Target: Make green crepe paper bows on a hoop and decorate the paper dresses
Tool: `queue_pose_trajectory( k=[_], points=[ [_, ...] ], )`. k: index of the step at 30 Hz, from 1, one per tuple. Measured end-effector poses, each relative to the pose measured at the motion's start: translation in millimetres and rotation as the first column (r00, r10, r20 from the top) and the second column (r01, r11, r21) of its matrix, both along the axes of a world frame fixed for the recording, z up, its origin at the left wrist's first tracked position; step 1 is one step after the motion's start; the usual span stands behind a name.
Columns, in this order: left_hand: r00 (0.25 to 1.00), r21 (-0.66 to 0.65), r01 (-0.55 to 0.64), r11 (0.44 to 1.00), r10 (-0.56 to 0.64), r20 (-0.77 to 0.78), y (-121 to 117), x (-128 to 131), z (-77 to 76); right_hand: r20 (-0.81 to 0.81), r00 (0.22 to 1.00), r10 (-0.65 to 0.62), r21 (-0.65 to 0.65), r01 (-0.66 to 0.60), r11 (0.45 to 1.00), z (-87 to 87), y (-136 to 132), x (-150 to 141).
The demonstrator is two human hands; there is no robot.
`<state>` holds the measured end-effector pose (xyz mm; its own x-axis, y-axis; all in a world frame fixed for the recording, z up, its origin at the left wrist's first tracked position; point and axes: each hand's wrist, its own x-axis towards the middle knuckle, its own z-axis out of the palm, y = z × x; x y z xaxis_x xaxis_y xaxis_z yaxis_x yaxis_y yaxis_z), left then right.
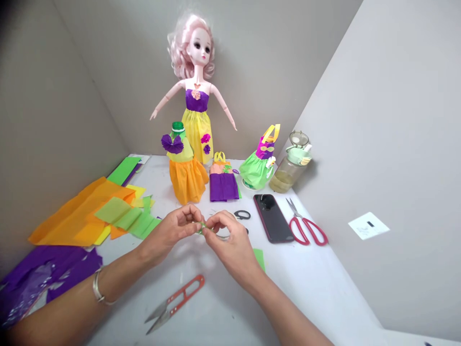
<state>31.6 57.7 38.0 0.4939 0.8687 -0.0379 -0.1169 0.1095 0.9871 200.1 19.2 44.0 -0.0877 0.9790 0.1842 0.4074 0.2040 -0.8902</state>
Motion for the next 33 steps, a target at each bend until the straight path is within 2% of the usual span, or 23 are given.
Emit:
queue_pose_trajectory(
  k=[8,14,33],
  points=[
    [0.999,0.043,0.036,0.998,-0.036,-0.008,-1.0,0.2,3.5,-0.028,0.999,0.016,0.029,-0.015,0.999,1.9,-1.3,1.7],
    [1.000,0.049,0.024,0.999,-0.023,-0.008,1.3,-1.6,1.5,-0.051,0.998,0.033,-0.033,-0.035,0.999,2.2,-0.1,2.2],
    [0.998,0.048,0.027,0.998,-0.024,-0.051,3.0,-2.9,0.4,-0.071,0.997,0.040,-0.058,-0.044,0.997,1.7,1.4,4.0]
  ],
)
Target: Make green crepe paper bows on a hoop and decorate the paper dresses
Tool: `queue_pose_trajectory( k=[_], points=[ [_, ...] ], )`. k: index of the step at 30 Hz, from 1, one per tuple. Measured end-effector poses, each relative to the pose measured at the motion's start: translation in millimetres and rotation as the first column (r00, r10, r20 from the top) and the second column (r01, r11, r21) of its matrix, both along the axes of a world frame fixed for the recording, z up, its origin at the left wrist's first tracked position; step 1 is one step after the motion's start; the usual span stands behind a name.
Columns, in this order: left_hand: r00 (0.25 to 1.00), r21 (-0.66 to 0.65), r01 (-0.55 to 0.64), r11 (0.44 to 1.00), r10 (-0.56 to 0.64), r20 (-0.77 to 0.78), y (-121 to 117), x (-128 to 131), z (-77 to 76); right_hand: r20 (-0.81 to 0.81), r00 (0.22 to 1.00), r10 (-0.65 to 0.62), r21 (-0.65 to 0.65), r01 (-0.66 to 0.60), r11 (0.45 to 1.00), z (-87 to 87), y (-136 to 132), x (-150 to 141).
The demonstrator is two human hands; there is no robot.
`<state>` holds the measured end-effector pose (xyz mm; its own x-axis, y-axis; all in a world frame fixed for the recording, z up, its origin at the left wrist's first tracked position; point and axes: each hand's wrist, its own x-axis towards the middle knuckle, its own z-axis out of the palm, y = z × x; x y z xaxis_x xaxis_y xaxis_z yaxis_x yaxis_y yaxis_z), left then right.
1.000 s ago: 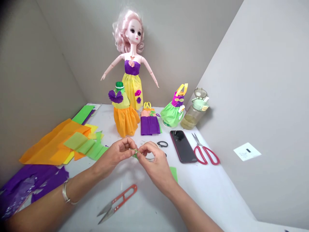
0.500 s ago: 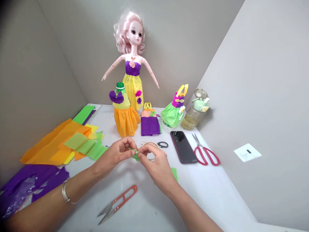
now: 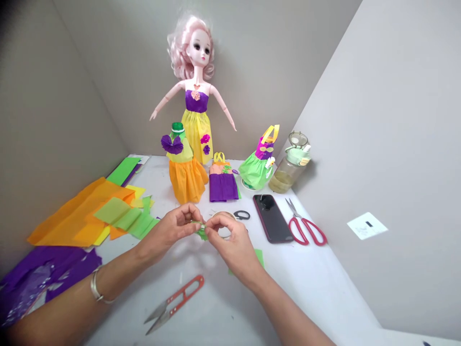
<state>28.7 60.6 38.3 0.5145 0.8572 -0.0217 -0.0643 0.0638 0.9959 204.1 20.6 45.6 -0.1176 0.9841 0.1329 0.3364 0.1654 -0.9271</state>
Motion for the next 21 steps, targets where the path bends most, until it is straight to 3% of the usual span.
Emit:
queue_pose_trajectory(
  k=[3,5,8,11,15,21],
  points=[
    [0.996,0.086,-0.057,0.995,0.062,-0.059,-0.8,-0.3,1.4,-0.048,0.999,-0.013,-0.013,0.012,1.000,-0.6,0.9,0.0],
    [0.977,0.247,-0.147,0.958,0.179,-0.115,-2.6,-0.5,2.8,-0.074,0.997,-0.033,-0.018,0.031,0.999,-1.5,1.8,0.3],
    [0.931,0.541,-0.187,0.820,0.323,-0.167,-6.3,-0.1,3.6,-0.093,0.994,-0.056,-0.019,0.055,0.998,-3.1,2.6,1.2],
    [0.906,0.711,-0.147,0.687,0.382,-0.182,-8.4,1.1,1.4,-0.104,0.993,-0.062,-0.020,0.060,0.998,-3.7,2.0,1.8],
    [0.880,0.786,-0.111,0.608,0.427,-0.206,-6.8,2.3,-3.5,-0.097,0.993,-0.064,-0.008,0.063,0.998,-3.7,0.4,1.5],
    [0.872,0.788,-0.081,0.611,0.426,-0.241,-4.9,1.9,-5.6,-0.070,0.996,-0.054,0.034,0.056,0.998,-1.4,-0.7,-0.2]
  ],
)
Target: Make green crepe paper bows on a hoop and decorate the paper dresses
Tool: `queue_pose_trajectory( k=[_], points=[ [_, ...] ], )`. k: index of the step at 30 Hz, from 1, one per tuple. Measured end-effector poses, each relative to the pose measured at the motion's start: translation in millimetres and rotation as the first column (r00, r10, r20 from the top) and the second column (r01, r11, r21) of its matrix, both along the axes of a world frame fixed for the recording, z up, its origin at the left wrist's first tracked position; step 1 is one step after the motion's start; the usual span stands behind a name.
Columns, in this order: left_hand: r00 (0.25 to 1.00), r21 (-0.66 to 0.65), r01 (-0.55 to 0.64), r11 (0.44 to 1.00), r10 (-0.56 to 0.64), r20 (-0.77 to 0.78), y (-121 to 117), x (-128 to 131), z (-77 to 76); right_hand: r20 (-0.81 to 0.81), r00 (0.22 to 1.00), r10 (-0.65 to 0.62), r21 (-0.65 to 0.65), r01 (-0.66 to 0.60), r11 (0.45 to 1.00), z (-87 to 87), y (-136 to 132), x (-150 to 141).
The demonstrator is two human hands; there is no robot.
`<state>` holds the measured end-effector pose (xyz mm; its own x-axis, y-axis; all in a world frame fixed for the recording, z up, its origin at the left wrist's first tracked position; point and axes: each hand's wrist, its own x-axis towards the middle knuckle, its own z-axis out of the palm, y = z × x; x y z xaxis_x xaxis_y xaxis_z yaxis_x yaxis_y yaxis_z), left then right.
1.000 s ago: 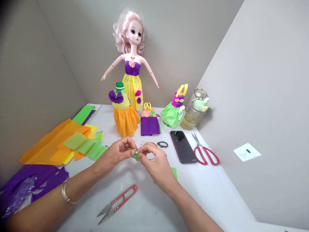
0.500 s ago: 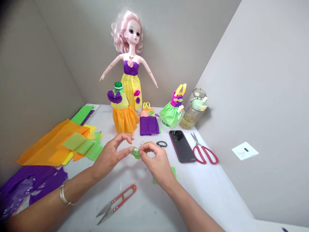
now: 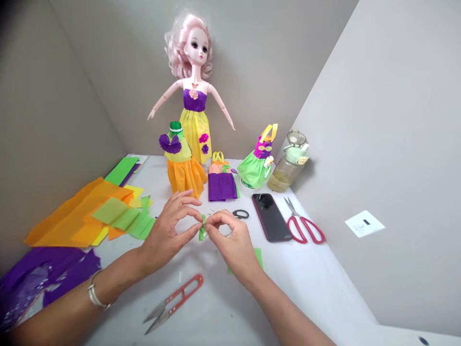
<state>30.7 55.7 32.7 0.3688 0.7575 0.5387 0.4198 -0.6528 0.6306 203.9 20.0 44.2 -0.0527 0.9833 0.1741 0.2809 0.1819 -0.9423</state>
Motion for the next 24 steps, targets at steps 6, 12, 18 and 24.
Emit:
queue_pose_trajectory(
  k=[6,12,18,24],
  points=[
    [1.000,-0.028,0.014,1.000,-0.014,-0.011,-2.2,-0.5,3.7,0.021,1.000,-0.006,0.026,0.006,1.000,2.5,-1.3,-1.3],
    [1.000,-0.051,0.026,0.998,-0.026,-0.011,-1.2,-1.6,3.6,0.036,0.999,-0.001,0.035,0.000,0.999,0.4,-1.3,-0.4],
    [0.999,-0.117,0.050,0.992,-0.049,0.011,-1.5,-2.8,5.1,0.029,1.000,-0.001,0.025,0.000,1.000,2.7,-1.7,-0.9],
    [0.998,-0.144,0.066,0.987,-0.062,0.034,-1.3,-3.1,6.2,0.012,1.000,0.008,0.011,-0.008,1.000,0.8,-0.4,0.6]
  ],
)
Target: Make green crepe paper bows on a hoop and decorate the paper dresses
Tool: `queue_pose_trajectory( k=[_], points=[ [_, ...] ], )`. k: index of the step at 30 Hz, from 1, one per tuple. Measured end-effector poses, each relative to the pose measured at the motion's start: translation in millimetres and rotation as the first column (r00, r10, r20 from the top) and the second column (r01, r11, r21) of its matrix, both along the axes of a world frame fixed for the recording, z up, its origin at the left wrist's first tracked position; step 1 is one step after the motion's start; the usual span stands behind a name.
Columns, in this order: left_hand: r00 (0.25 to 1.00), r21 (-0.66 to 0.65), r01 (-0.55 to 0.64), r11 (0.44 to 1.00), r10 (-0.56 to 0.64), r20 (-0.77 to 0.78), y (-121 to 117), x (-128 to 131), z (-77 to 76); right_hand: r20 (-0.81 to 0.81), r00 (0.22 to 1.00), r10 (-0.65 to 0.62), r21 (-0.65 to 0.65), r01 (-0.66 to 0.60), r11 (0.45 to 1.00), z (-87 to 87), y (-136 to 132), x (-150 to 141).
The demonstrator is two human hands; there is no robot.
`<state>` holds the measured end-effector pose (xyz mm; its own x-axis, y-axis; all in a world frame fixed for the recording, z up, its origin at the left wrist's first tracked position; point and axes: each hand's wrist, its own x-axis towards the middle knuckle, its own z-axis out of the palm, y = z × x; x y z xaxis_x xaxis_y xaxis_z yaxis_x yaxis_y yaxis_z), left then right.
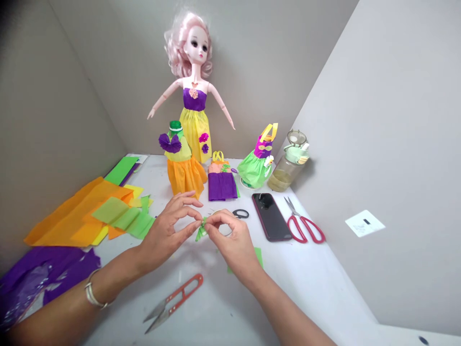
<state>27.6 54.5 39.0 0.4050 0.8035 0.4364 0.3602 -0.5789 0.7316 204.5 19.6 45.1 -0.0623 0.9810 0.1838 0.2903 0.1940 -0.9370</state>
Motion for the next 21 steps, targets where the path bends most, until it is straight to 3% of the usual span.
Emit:
queue_pose_trajectory(
  k=[9,21],
  points=[
    [0.999,-0.093,0.000,0.996,0.003,0.032,-0.6,-0.4,4.4,-0.313,0.948,0.063,-0.219,-0.137,0.966,-9.7,5.1,3.6],
    [0.980,-0.356,0.066,0.932,0.007,0.200,2.9,-5.6,12.4,-0.531,0.847,0.019,-0.312,-0.216,0.925,-4.2,7.2,1.4]
  ],
)
